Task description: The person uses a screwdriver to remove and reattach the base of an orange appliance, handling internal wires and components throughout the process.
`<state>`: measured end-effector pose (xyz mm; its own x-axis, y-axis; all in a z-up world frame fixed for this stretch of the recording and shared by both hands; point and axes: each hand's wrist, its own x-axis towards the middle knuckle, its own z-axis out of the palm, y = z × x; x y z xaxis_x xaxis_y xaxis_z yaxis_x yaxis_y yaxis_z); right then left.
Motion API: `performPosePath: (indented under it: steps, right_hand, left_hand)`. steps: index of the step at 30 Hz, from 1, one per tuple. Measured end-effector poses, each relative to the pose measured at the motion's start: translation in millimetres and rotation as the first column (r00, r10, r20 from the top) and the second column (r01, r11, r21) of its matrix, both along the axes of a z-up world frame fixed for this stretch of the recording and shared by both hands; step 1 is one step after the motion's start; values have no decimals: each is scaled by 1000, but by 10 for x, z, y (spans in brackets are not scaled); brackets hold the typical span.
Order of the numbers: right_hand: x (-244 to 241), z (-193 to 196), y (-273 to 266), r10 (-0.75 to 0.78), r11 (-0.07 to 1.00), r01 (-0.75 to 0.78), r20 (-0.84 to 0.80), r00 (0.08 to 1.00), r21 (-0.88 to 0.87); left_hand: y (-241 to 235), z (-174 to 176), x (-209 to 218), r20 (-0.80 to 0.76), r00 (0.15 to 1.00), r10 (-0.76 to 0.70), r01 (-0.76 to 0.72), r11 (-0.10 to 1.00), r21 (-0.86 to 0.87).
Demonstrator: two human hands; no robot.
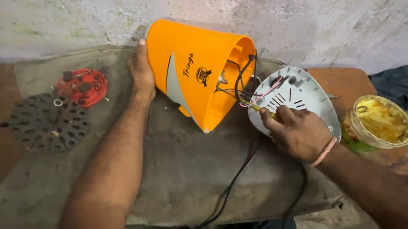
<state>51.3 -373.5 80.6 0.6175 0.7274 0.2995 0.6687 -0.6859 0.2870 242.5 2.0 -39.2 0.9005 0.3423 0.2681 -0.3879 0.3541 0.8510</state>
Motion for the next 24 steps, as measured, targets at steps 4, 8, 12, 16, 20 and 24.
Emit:
performPosePath:
  steps: [4,8,12,16,20,24]
  right_hand:
    - [36,-7,-24,66,994,-64,-25,998,84]
    - [20,-5,-9,19,990,-12,-47,999,142]
    - [-23,10,61,16,958,-1,-49,999,286]
    - [-13,-5,65,41,903,20,-132,990,430]
    - [63,-70,-4,83,709,366,-587,805,603]
    - [129,-144,19,383,418,651,-773,506,633]
  left_hand:
    - [38,15,7,-42,997,70,-68,996,58]
    - [-3,38,-16,-8,1000,30,-30,999,24]
    - [-7,73,-39,-27,1000,11,-11,1000,-5]
    - [6,71,-45,-19,999,34,-33,999,27]
    - [-5,50,-26,-43,999,23,-22,1000,13]
    - [37,46,-24,-54,997,55,-52,997,58]
